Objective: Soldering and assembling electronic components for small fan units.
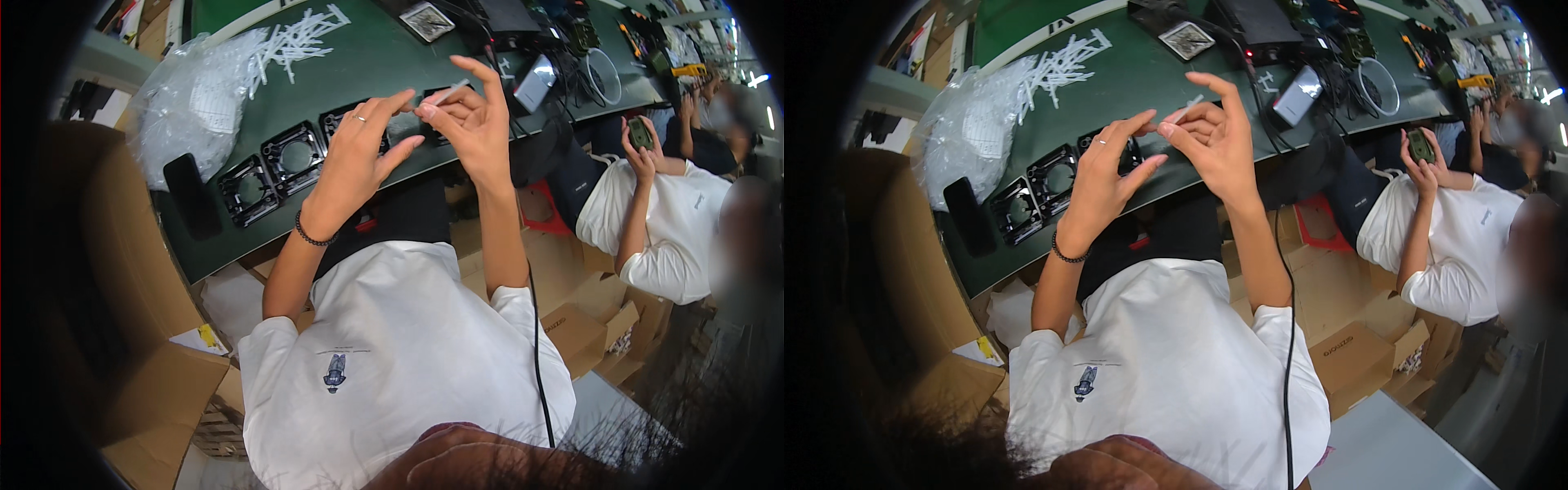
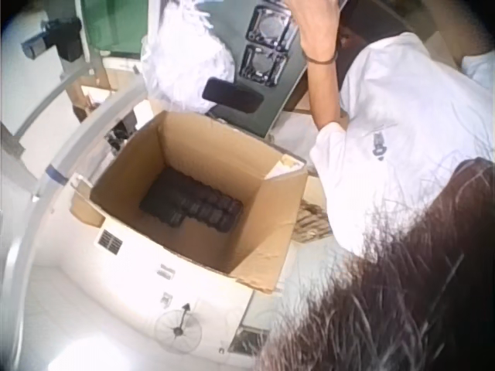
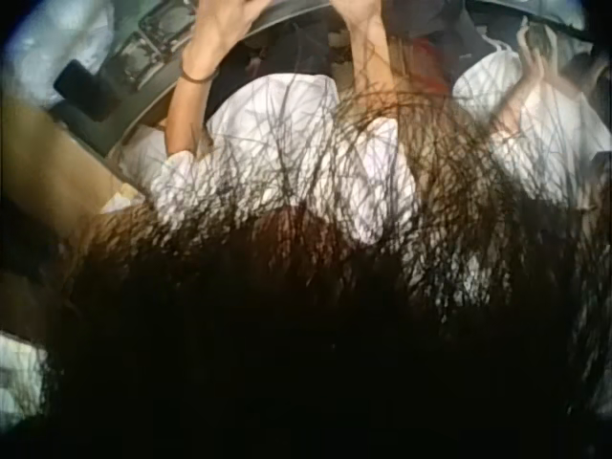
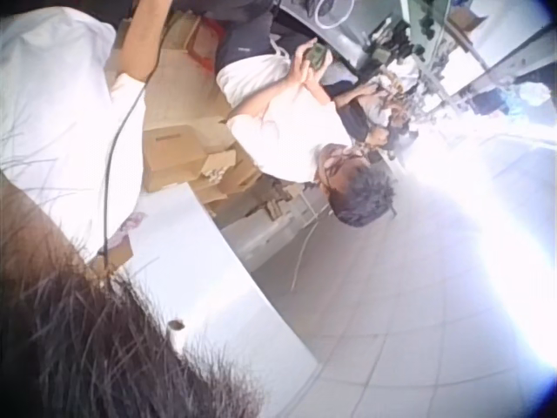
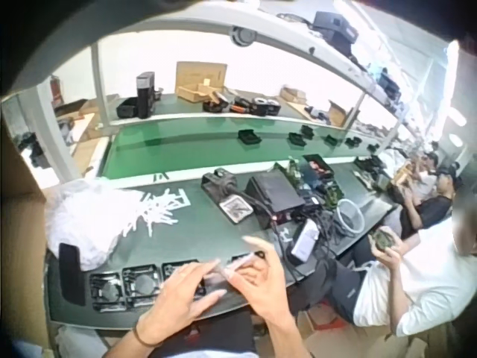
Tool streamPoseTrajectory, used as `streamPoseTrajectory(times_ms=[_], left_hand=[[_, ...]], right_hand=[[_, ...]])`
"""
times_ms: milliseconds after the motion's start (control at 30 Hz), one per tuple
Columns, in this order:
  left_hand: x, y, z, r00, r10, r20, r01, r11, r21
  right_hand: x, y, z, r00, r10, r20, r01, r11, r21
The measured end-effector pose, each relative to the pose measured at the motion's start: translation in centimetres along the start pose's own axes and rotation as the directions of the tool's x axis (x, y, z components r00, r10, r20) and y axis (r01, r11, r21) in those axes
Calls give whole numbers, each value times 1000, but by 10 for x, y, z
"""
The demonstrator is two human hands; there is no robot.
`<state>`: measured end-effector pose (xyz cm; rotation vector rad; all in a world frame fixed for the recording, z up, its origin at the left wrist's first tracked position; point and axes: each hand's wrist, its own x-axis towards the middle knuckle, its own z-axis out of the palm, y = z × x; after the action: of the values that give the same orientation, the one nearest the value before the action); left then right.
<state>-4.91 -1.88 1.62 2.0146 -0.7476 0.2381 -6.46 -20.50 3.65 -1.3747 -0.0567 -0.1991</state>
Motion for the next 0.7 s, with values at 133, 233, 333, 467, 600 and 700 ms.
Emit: streamPoseTrajectory(times_ms=[133,233,333,467,600,700], left_hand=[[7,7,12,999,45,-5,-45,998,-41],[8,6,21,997,75,-11,-76,996,-41],[7,3,26,996,90,23,-90,996,-19],[9,2,21,986,124,110,-134,987,94],[15,-3,15,955,126,267,-168,976,142],[25,0,23,960,149,239,-195,964,182]], right_hand=[[-22,13,-20,998,-33,-51,35,999,26],[-34,16,-28,993,-17,-116,19,1000,13],[-39,22,-41,994,-81,-76,71,989,-132],[-34,5,-58,980,-197,-23,166,878,-449],[-30,-6,-77,912,-252,324,410,582,-702],[-28,-5,-82,855,-243,458,518,422,-744]])
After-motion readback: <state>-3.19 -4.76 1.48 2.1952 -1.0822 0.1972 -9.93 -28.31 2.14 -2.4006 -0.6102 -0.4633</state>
